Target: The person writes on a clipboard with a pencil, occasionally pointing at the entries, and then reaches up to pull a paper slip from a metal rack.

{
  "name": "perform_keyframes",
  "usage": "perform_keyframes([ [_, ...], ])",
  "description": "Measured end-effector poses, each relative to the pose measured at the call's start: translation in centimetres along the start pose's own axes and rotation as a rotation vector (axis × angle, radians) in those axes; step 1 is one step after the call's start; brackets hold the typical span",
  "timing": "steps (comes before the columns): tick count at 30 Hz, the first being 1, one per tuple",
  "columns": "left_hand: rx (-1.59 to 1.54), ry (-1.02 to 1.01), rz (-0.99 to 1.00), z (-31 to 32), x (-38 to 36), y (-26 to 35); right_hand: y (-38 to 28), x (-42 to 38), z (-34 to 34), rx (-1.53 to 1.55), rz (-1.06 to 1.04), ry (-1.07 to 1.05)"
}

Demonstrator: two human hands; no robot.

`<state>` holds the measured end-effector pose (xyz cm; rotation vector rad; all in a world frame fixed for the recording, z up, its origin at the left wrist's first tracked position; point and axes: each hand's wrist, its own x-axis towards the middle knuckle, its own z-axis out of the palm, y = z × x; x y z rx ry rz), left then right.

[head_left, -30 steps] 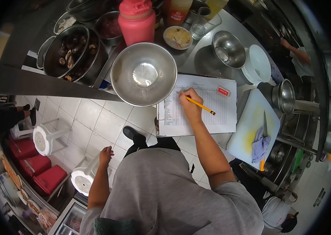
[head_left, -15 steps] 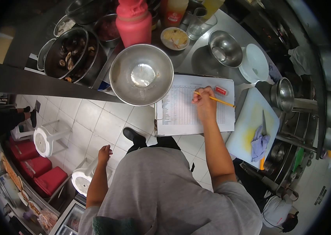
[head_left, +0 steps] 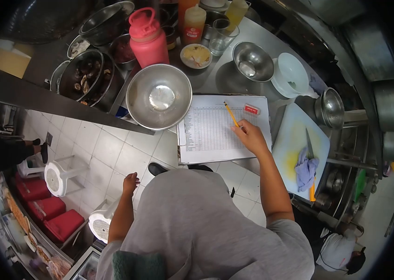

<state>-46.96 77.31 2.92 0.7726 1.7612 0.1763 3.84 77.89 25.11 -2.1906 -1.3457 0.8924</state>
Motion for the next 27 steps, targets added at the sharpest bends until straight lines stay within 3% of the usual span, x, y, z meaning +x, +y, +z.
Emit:
perform_keyframes([
  [4, -0.012, -0.006, 0.005, 1.0, -0.2, -0.5, 0.9, -0.3, -0.5, -0.026, -0.059, -0.038],
  [9, 0.004, 0.005, -0.011, 2.0, -1.3, -0.9, 0.9, -0.3, -0.8, 0.218, 0.016, -0.040],
  [13, 0.021, 0.014, -0.027, 2.6, -2.4, -0.8, -0.1, -0.2, -1.6, 0.595, 0.087, -0.068],
  [19, 0.044, 0.020, -0.058, 2.8, -3.2, -0.7, 2.1, 0.8, -1.7, 1.275, 0.016, -0.194],
  [22, 0.034, 0.026, -0.065, 2.8, -3.4, -0.7, 1.6, 0.7, -1.7, 1.216, -0.015, -0.081],
  [27, 0.014, 0.028, -0.048, 3.2, -3.6, -0.7, 1.4, 0.6, -1.8, 1.023, -0.063, -0.098],
])
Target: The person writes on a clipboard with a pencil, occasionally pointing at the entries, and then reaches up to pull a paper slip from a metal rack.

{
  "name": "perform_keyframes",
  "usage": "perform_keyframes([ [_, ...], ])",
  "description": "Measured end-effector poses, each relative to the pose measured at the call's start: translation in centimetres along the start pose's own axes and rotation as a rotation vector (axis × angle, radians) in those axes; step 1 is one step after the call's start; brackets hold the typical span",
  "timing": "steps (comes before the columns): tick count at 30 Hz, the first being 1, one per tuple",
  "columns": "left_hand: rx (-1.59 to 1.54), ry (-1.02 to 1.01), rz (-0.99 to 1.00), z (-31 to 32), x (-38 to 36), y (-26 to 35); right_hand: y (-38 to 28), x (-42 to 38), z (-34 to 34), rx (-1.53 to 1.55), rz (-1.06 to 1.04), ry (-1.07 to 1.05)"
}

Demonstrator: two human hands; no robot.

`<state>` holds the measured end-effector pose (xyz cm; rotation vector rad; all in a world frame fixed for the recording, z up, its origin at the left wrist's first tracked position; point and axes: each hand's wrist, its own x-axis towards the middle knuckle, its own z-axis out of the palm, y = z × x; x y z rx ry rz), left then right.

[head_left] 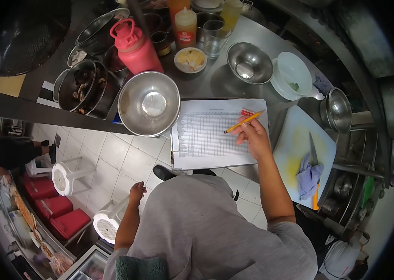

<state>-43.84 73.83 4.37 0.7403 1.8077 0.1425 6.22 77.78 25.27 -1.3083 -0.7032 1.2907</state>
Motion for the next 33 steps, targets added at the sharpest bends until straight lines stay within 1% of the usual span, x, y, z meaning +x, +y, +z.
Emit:
perform_keyframes([
  [4, -0.018, -0.015, 0.048, 0.7, 0.3, 0.2, 0.3, 0.1, 0.9, -0.200, 0.008, -0.018],
  [10, -0.017, -0.050, 0.057, 1.1, -0.2, 1.2, 0.4, -0.8, 2.4, -0.455, -0.024, 0.051],
  [13, -0.028, -0.061, 0.056, 1.1, -0.2, 0.9, 1.4, -0.7, 1.8, -0.730, -0.176, 0.139],
  [16, -0.055, -0.073, 0.058, 1.2, -0.4, 0.7, 1.1, -0.7, 1.5, -0.826, -0.295, 0.162],
  [19, -0.070, -0.077, 0.064, 1.5, -0.7, 0.9, 0.8, -0.7, 1.3, -0.750, -0.148, 0.172],
  [22, -0.102, -0.086, 0.077, 2.0, -1.2, 1.5, 1.4, -0.4, 0.9, -0.647, -0.201, 0.204],
  [25, -0.193, -0.135, 0.074, 2.2, -1.4, 2.6, 0.7, -0.4, 1.6, -0.608, -0.185, 0.207],
  [27, -0.263, -0.169, 0.086, 2.2, -2.7, 5.1, 0.8, 0.1, 2.2, -0.535, -0.162, 0.173],
  [28, -0.247, -0.178, 0.113, 2.3, -3.6, 6.7, 0.8, 0.3, 2.5, -0.499, -0.150, 0.157],
  [31, -0.301, -0.232, 0.226, 2.9, -4.2, 10.1, 0.1, 1.0, 3.6, -0.619, -0.119, 0.108],
  [33, -0.307, -0.274, 0.294, 3.4, -5.4, 12.8, -0.5, 1.3, 4.2, -0.690, -0.176, 0.076],
])
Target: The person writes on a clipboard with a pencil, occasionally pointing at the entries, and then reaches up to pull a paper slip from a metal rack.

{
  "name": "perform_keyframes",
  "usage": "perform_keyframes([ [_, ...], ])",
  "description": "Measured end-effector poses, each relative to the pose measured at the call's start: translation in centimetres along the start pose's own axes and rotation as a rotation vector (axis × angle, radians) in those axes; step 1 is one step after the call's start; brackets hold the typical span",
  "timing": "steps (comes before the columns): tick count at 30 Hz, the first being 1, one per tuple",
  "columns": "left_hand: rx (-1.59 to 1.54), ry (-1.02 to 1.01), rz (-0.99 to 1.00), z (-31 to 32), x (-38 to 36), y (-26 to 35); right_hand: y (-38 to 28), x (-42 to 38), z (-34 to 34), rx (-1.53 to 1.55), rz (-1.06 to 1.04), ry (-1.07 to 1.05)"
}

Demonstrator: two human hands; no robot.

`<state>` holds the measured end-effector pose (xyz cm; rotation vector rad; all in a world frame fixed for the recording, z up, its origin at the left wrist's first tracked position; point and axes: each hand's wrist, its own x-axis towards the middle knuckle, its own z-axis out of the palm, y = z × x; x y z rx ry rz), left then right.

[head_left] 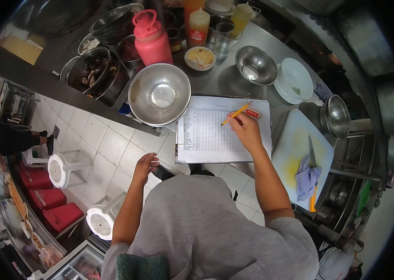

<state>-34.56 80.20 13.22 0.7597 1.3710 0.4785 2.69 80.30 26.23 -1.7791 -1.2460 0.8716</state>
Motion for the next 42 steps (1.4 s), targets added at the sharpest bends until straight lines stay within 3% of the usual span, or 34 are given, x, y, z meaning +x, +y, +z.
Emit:
perform_keyframes([
  [11, 0.027, -0.207, 0.123, 5.5, -0.5, 7.5, -0.8, 0.7, 0.9, -0.066, -0.140, -0.017],
  [16, 0.012, -0.225, 0.118, 6.0, 0.1, 7.5, -0.7, 0.2, 0.7, -0.061, -0.042, -0.107],
  [42, 0.039, -0.235, 0.119, 7.9, 1.2, 7.9, 1.3, 0.5, 0.6, -0.039, -0.027, -0.016],
])
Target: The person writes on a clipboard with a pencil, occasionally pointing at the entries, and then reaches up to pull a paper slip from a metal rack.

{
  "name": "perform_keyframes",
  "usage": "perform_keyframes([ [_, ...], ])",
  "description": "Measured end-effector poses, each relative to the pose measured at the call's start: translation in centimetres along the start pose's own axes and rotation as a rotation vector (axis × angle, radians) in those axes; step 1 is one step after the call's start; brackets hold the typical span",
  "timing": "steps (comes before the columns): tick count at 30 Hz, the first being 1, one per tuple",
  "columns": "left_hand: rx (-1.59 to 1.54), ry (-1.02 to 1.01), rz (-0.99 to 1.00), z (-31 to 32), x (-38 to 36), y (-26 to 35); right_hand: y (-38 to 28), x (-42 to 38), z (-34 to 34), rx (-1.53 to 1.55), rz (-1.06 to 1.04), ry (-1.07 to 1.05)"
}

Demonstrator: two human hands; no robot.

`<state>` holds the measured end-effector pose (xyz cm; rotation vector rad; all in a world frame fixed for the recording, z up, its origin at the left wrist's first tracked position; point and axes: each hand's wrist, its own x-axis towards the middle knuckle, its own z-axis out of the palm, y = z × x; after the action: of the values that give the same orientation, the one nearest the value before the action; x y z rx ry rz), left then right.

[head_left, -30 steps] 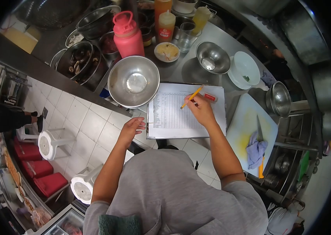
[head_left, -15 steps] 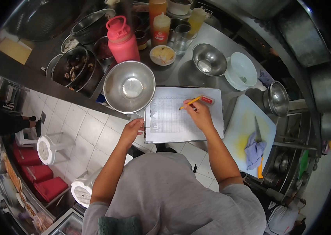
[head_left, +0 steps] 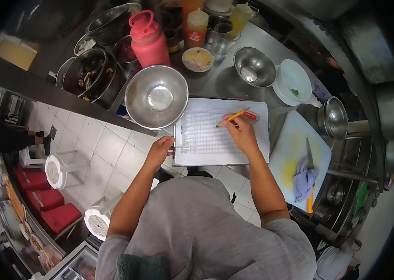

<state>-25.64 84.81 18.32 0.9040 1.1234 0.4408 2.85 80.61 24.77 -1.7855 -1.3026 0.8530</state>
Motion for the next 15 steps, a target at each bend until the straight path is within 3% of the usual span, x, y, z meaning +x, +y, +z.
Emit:
perform_keyframes([
  [7, 0.045, 0.032, 0.007, 0.1, 0.3, -0.1, -0.7, 0.6, 0.5, -0.004, -0.093, 0.018],
  [10, 0.061, 0.043, -0.003, 0.1, 0.4, 0.0, -0.4, 1.6, 1.5, 0.106, -0.005, -0.042],
  [15, 0.086, 0.051, -0.005, 0.3, 0.5, 0.3, -2.2, 2.9, 2.8, -0.070, -0.140, -0.053],
])
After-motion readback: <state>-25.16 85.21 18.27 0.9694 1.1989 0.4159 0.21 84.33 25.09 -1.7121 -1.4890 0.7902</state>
